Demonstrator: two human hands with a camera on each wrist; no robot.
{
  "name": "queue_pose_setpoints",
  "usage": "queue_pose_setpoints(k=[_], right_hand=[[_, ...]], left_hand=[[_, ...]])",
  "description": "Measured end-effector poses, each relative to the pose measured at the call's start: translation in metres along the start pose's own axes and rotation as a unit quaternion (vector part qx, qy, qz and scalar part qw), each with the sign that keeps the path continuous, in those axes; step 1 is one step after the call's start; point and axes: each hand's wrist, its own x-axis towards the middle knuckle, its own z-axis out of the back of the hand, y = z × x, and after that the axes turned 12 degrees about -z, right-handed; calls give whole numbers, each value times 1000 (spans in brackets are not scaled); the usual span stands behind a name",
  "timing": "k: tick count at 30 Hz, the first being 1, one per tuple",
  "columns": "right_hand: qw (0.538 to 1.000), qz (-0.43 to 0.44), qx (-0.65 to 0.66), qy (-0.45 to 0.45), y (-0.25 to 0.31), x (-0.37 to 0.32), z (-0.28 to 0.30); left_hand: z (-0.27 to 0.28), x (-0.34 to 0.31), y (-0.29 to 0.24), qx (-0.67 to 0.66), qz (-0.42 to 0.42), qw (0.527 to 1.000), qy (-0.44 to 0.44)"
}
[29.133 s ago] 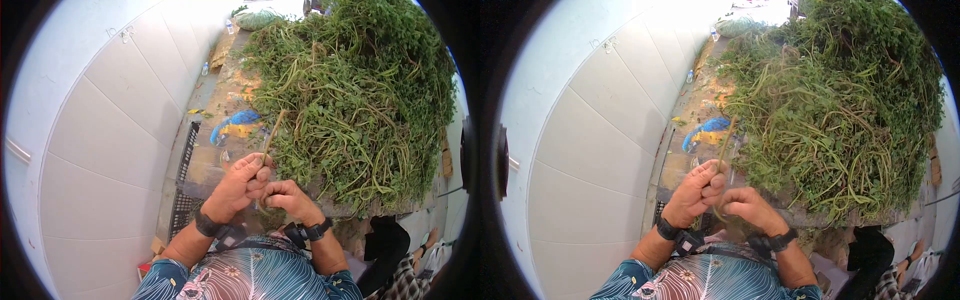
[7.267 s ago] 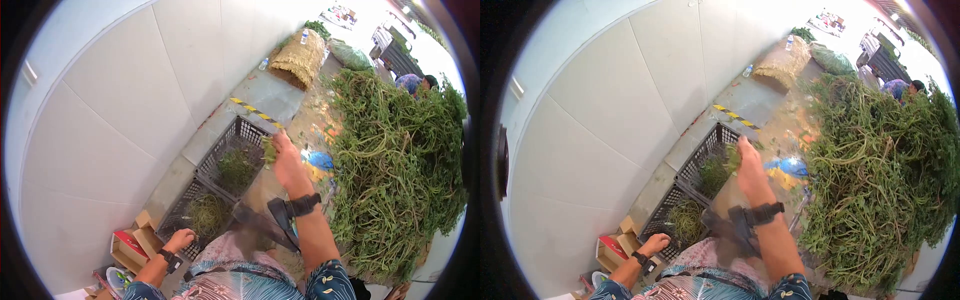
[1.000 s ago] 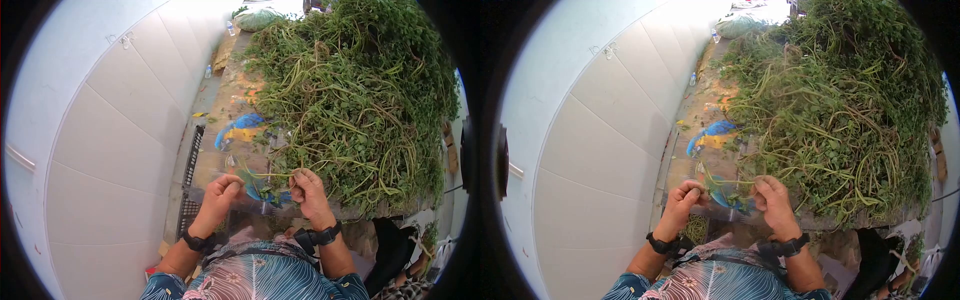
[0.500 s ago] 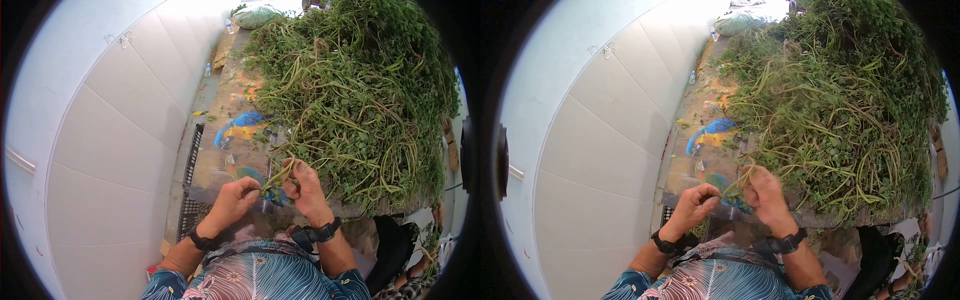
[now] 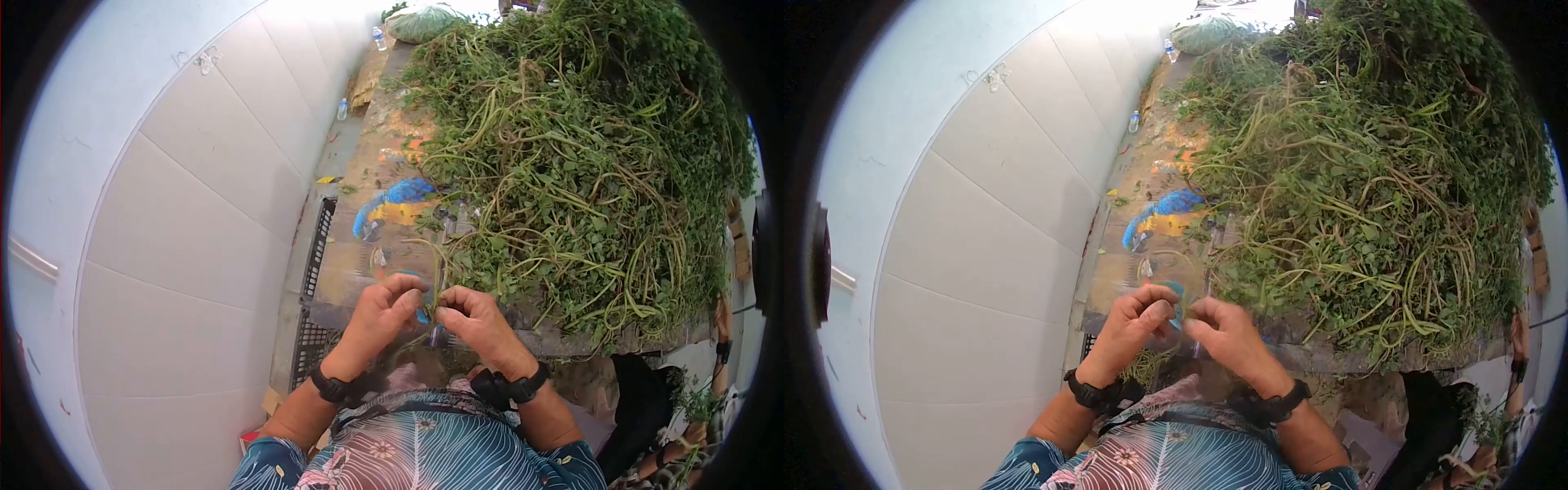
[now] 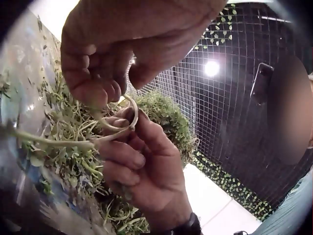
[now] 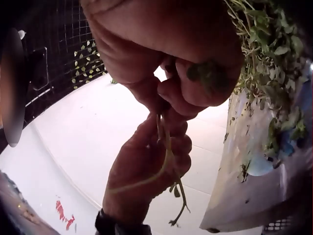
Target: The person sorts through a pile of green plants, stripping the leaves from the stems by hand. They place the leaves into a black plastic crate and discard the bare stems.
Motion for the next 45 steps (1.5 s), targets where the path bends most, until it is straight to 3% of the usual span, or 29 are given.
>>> queue_pose_setpoints(k=[3, 6, 9, 15, 24, 32, 39, 42, 45], right_hand=[[997, -7, -69, 19, 10, -5, -4], [1000, -2, -8, 27, 5, -2, -5], [999, -28, 25, 24, 7, -3, -2], [1000, -15, -16, 21, 5, 2, 3], [1000, -6, -29, -8, -2, 6, 7], [988, 33, -144, -34, 0, 4, 5], [979, 18, -201, -34, -5, 2, 6], [988, 28, -151, -28, -7, 1, 6], [988, 33, -152, -2, -4, -1, 5]], left_hand=[[-2, 5, 0, 44, -9, 998, 38], [3, 8, 6, 33, 15, 999, 28], [8, 11, 10, -98, 29, 995, -13], [11, 12, 14, -9, 4, 1000, 26], [15, 6, 17, 6, -5, 998, 64], [16, 3, 12, 281, -80, 953, 83], [15, -1, 16, 482, -106, 859, 135], [14, 0, 10, 326, -61, 939, 92], [15, 0, 8, 251, -29, 963, 98]])
